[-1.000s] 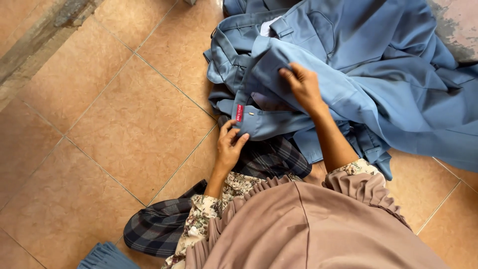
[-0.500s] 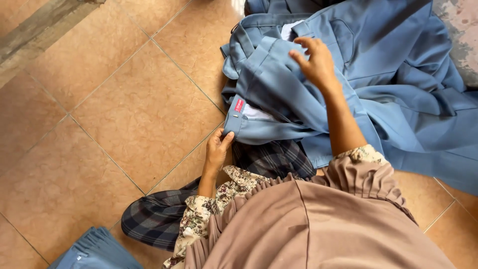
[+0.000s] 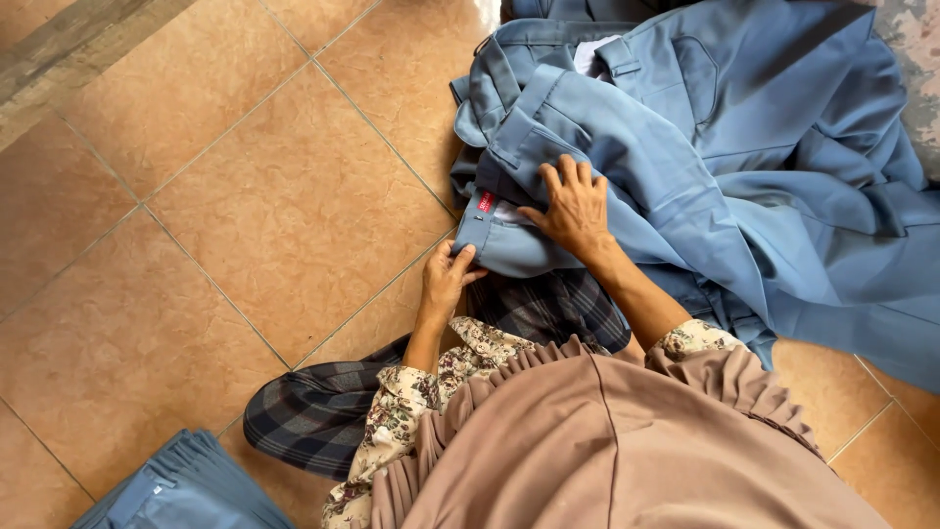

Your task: Folding blue pants and stacking them neatly on the floor.

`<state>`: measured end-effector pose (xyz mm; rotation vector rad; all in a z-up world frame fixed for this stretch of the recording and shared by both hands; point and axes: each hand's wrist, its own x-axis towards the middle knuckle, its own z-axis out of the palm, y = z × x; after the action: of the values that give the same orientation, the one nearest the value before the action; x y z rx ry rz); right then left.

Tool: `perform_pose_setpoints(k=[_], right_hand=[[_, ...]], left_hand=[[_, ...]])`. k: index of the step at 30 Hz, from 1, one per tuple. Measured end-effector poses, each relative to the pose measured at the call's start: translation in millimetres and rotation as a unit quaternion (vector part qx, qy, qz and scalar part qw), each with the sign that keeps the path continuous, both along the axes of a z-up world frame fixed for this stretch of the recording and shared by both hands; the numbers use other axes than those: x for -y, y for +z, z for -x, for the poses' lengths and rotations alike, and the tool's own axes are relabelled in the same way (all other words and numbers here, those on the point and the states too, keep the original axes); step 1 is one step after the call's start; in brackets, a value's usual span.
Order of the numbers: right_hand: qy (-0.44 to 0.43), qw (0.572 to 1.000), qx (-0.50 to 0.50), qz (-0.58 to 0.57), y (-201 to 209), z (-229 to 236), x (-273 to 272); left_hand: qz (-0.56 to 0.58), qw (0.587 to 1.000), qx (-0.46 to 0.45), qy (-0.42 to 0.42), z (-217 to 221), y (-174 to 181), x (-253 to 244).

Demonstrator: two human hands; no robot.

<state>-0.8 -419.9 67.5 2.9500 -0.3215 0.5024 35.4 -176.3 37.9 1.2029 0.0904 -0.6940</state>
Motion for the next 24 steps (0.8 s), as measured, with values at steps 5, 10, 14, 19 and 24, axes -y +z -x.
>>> perform_pose_setpoints(k=[5, 10, 14, 19, 24], right_hand=[[0.035, 0.996, 0.080, 0.017, -19, -11, 10], [0.128, 0.977, 0.147, -0.084, 23, 0, -9], [0.243, 0.963, 0.106, -0.047, 27, 18, -57], [0.267, 0.952, 0.108, -0.108, 23, 28, -64], [0.171, 0.971, 0.165, -0.013, 30, 45, -29]], left_hand=[[0.009, 1.000, -0.009, 0.001, 1, -13, -1], [0.029, 0.999, -0.037, 0.008, -4, 0, -3], [0.013, 1.000, -0.013, 0.026, -12, 32, 6], [-0.252, 0.955, 0.151, -0.032, -30, 38, 39], [-0.231, 0.938, 0.253, 0.054, -69, 71, 87]])
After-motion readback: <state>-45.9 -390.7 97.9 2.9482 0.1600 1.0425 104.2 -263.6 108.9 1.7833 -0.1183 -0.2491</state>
